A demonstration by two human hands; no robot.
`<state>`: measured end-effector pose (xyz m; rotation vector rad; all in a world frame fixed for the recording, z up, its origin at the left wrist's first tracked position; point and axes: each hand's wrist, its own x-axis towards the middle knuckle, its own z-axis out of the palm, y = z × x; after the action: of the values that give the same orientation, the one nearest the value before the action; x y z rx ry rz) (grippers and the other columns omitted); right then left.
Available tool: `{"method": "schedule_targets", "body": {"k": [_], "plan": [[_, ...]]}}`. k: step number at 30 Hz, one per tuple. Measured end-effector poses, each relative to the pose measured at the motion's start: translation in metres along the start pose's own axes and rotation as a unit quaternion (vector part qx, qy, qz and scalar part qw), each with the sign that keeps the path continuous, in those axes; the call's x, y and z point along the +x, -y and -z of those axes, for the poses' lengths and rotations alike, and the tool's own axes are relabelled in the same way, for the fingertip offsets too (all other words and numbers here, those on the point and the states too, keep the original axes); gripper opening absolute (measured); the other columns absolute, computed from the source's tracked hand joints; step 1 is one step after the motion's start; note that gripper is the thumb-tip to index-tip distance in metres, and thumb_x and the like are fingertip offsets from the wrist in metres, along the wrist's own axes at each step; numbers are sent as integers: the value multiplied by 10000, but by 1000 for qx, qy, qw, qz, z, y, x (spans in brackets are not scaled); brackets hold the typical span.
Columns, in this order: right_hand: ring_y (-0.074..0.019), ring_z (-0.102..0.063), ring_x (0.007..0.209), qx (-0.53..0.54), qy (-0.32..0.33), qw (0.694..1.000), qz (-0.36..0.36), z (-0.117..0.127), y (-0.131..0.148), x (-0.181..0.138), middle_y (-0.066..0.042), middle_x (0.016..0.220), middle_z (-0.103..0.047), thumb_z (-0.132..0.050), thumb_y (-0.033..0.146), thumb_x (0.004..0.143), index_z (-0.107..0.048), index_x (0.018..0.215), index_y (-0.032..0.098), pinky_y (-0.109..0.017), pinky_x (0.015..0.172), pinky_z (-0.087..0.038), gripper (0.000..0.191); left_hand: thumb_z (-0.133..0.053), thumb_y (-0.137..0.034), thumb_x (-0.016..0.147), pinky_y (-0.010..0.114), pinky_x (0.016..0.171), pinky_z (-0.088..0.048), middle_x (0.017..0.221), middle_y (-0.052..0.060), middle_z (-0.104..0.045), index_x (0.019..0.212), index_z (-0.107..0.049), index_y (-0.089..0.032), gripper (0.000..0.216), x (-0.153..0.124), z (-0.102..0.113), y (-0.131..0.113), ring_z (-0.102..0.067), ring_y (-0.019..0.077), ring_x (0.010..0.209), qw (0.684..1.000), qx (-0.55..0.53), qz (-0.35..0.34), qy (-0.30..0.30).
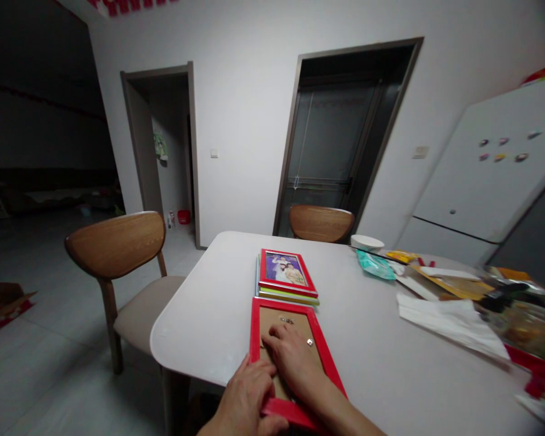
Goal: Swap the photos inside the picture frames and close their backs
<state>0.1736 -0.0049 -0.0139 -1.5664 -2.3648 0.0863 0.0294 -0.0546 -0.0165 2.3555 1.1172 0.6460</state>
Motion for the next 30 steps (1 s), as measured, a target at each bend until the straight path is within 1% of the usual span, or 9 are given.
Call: {"method": "schedule_targets", "body": {"k": [3,9,11,13,15,17,20,25,30], "plan": [[-171,-425,884,15,16,999,28,3,5,-1,-51,916,-540,-392,199,811,-599,884,218,-277,801,-292,220,-677,-251,557,394,926,-308,991,55,-576,706,-537,-178,217,0,1,-1,-498,224,961,1000,-9,-1,-4],[-158,-451,845,71,-11,997,3,4,3,-1,-30,837,-568,-420,265,800,-643,801,224,-262,751,-309,227,-700,-248,520,392,914,-319,919,52,-587,730,-532,-170,280,1,-2,3,-512,224,910,1000,-17,-5,-13],[-151,-471,813,97,-14,995,-8,4,1,1,-26,806,-583,-450,276,777,-658,762,218,-252,724,-318,217,-701,-252,522,392,921,-312,955,57,-583,723,-534,-172,274,1,-4,6,-505,226,934,1000,-21,-10,-16],[-142,-489,760,116,-10,993,-15,5,0,4,-24,758,-597,-461,278,762,-663,709,206,-244,686,-326,221,-694,-259,531,395,921,-315,997,70,-575,770,-539,-170,299,0,-7,8,-496,234,964,999,-23,-13,-21],[-133,-501,717,132,-2,991,-9,5,0,7,-19,724,-605,-462,271,753,-660,666,200,-237,662,-331,227,-691,-266,531,397,913,-326,1000,77,-576,814,-535,-169,337,0,-8,9,-501,240,961,999,-25,-16,-26],[-127,-509,699,145,2,989,-4,4,-1,10,-18,713,-611,-468,259,740,-656,642,195,-233,656,-336,221,-695,-269,527,396,907,-336,1002,80,-577,812,-532,-170,343,0,-9,10,-510,241,950,999,-28,-20,-29],[-122,-520,677,164,7,986,-20,1,-5,14,-19,696,-621,-486,244,715,-649,640,179,-224,639,-345,191,-707,-266,521,390,911,-333,994,74,-582,751,-533,-176,302,-1,-8,9,-514,231,943,999,-29,-21,-30],[-107,-519,589,177,22,983,-47,-5,-12,24,1,628,-622,-522,207,668,-618,641,160,-208,552,-344,110,-700,-236,529,398,929,-312,1009,67,-572,754,-534,-177,286,-2,-5,5,-502,221,962,999,-19,-5,-29],[-115,-524,596,177,4,983,-54,-6,-10,25,3,625,-615,-526,220,667,-599,632,160,-216,552,-350,101,-709,-205,507,363,888,-360,948,57,-586,757,-539,-162,305,-1,-6,5,-525,212,896,1000,-3,-5,-30]]}}
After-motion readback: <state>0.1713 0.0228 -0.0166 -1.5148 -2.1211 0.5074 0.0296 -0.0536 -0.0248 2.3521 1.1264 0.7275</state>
